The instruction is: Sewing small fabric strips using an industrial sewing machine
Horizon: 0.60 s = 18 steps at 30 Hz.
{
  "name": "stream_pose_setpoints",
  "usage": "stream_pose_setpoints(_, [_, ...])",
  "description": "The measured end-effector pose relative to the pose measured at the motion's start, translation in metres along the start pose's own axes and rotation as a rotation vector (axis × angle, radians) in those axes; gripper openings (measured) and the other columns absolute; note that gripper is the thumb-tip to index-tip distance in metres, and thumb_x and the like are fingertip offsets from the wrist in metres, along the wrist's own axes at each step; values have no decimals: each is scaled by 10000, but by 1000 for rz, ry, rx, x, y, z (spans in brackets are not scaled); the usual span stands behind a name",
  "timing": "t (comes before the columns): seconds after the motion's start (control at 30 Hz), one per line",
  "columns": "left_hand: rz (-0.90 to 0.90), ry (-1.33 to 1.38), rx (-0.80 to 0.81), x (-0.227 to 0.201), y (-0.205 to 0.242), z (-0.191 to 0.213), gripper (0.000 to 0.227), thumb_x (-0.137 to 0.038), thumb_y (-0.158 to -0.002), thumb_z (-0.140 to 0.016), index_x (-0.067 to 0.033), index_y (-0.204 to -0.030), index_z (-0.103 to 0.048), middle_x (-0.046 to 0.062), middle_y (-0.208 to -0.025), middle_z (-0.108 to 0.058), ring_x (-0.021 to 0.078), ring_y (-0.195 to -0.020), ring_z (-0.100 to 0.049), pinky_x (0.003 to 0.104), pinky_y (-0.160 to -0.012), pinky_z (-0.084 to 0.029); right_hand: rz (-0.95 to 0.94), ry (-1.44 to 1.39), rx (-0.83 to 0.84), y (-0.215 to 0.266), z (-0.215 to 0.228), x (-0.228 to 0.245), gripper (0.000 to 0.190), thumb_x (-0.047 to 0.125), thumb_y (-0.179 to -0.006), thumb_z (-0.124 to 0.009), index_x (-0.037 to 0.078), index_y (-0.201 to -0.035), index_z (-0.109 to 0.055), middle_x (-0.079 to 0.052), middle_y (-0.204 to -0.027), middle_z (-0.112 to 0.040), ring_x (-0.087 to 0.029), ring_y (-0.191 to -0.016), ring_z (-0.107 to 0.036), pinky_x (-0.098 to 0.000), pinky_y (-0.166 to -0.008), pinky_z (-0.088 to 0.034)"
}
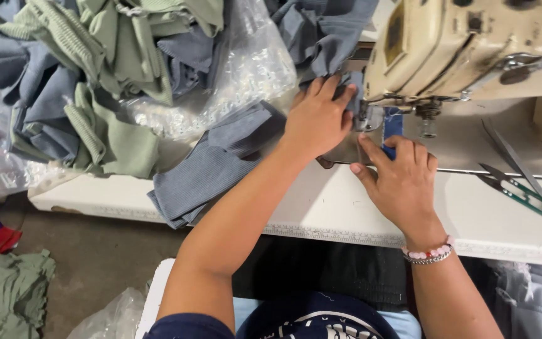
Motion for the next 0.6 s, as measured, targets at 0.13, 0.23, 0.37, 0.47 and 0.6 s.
stream_pose_setpoints(0.13, [54,20,101,4,-5,-1,500,-439,-890,-586,-274,-1357,-652,75,-1386,-573,303,-1337,-512,483,-997,-521,6,-13,21,6,-2,2,496,628,-995,-573,379,-1407,-693,-88,-1209,-576,-412,-1133,-613,-535,-853,-482])
stream_pose_setpoints(0.23, [96,71,122,2,-8,11,565,-407,-913,-565,-169,-1423,-515,112,-1359,-515,335,-1261,-497,550,-970,-499,27,-17,63,1,12,11,537,611,-1031,-542,306,-1442,-705,-109,-1271,-595,-373,-1045,-554,-535,-831,-467])
stream_pose_setpoints(0.37, [147,45,139,7,-7,6,597,-449,-947,-505,-183,-1479,-455,93,-1383,-490,333,-1331,-488,562,-964,-507,61,-14,89,6,7,11,549,596,-1056,-538,280,-1475,-699,-148,-1293,-588,-417,-1032,-554,-558,-807,-464])
stream_pose_setpoints(0.47, [184,61,325,9,-7,8,604,-461,-1005,-397,-212,-1551,-333,66,-1511,-422,289,-1411,-433,532,-1047,-484,109,60,12,10,7,13,520,595,-1091,-564,280,-1462,-749,-139,-1293,-622,-389,-986,-576,-517,-830,-461])
stream_pose_setpoints(0.6, [191,5,290,11,-7,-2,603,-462,-995,-362,-237,-1554,-334,36,-1540,-439,251,-1383,-441,483,-1021,-506,117,72,2,12,4,13,534,594,-1126,-541,264,-1478,-771,-139,-1307,-636,-389,-1003,-583,-494,-862,-461])
Point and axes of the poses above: each hand's wrist, its own y-axis away from the middle knuckle, its own z-axis out of the back of the hand, x = y × z, the point moved 5 cm from there along -y, towards the middle knuckle
